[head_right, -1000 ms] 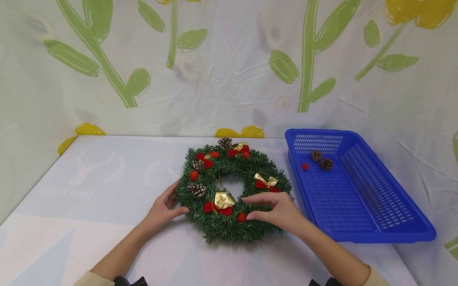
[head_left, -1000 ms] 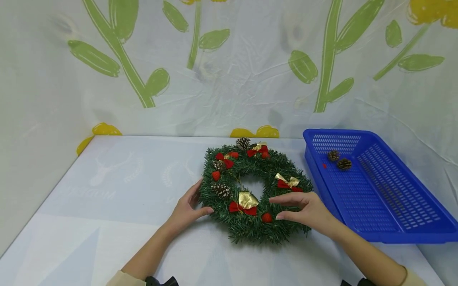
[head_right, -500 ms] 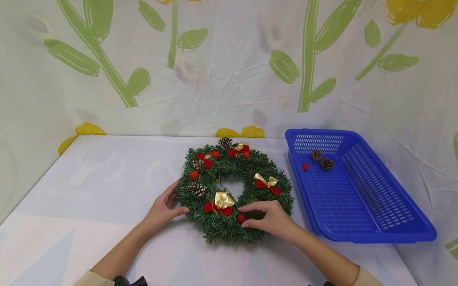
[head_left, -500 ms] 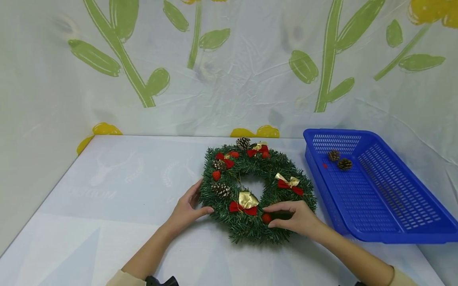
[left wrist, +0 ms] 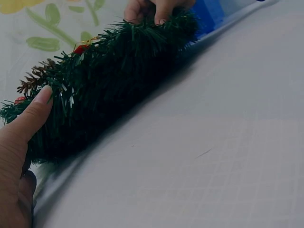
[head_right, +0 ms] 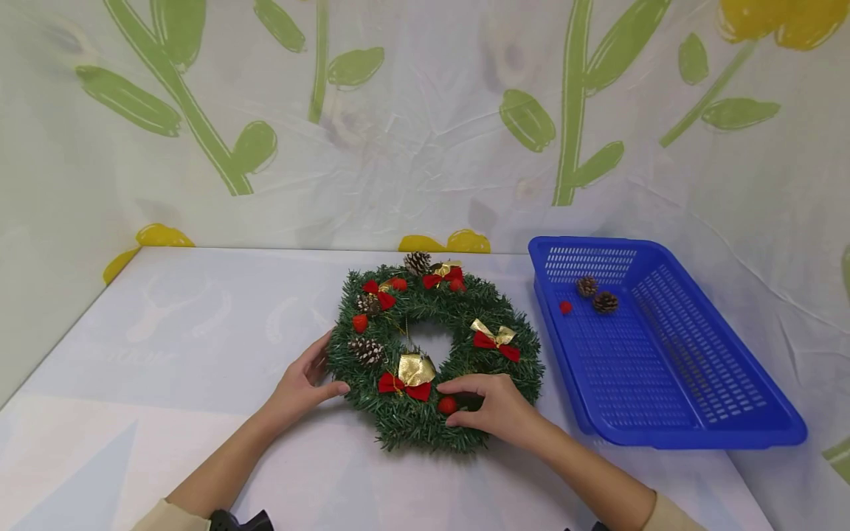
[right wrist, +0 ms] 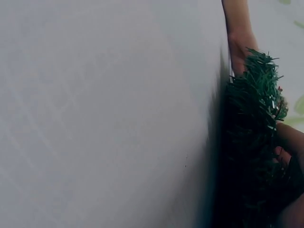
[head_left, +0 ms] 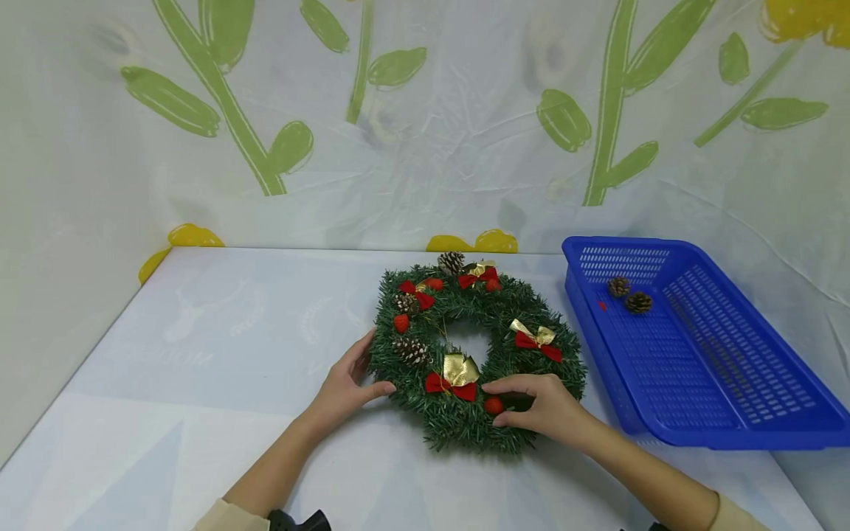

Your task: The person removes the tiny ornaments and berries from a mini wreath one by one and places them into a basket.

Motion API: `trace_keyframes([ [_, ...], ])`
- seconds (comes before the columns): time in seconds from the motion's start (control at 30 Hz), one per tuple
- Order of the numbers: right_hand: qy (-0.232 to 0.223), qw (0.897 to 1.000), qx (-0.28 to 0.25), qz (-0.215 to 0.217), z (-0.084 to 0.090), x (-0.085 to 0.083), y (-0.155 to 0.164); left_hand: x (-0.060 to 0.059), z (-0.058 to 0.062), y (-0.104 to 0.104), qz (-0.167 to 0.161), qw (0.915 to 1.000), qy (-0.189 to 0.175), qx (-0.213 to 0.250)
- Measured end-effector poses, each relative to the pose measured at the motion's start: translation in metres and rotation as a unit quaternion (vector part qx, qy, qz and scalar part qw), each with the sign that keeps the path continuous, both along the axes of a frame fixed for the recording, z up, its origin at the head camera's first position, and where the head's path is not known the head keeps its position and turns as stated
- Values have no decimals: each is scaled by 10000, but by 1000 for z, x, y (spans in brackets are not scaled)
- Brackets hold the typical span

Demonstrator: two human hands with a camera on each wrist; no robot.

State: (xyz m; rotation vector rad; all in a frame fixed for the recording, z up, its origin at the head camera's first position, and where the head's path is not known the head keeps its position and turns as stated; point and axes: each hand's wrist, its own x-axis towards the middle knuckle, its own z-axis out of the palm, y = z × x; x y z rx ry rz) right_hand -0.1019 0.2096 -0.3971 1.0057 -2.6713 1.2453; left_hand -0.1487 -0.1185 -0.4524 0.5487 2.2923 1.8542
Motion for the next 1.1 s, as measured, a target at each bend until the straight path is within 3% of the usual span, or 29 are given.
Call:
trace_keyframes([
  [0.2,297,9995,43,-79,1,1,-4,-1,1,-1,-43,10000,-12,0],
  [0.33,-483,9982,-40,-363,6,3,-6,0,2,0,-11,10000,22,-2],
  [0.43,-1315,9894,-288,-542,10,3,-6,0,1,-1,-5,10000,26,6],
  [0.5,-1624,9842,-406,-580,13,2,-5,0,0,0,1,10000,23,15],
  [1.1,-2203,9679,-1039,-625,37,1,1,0,1,1,9,9999,90,56],
])
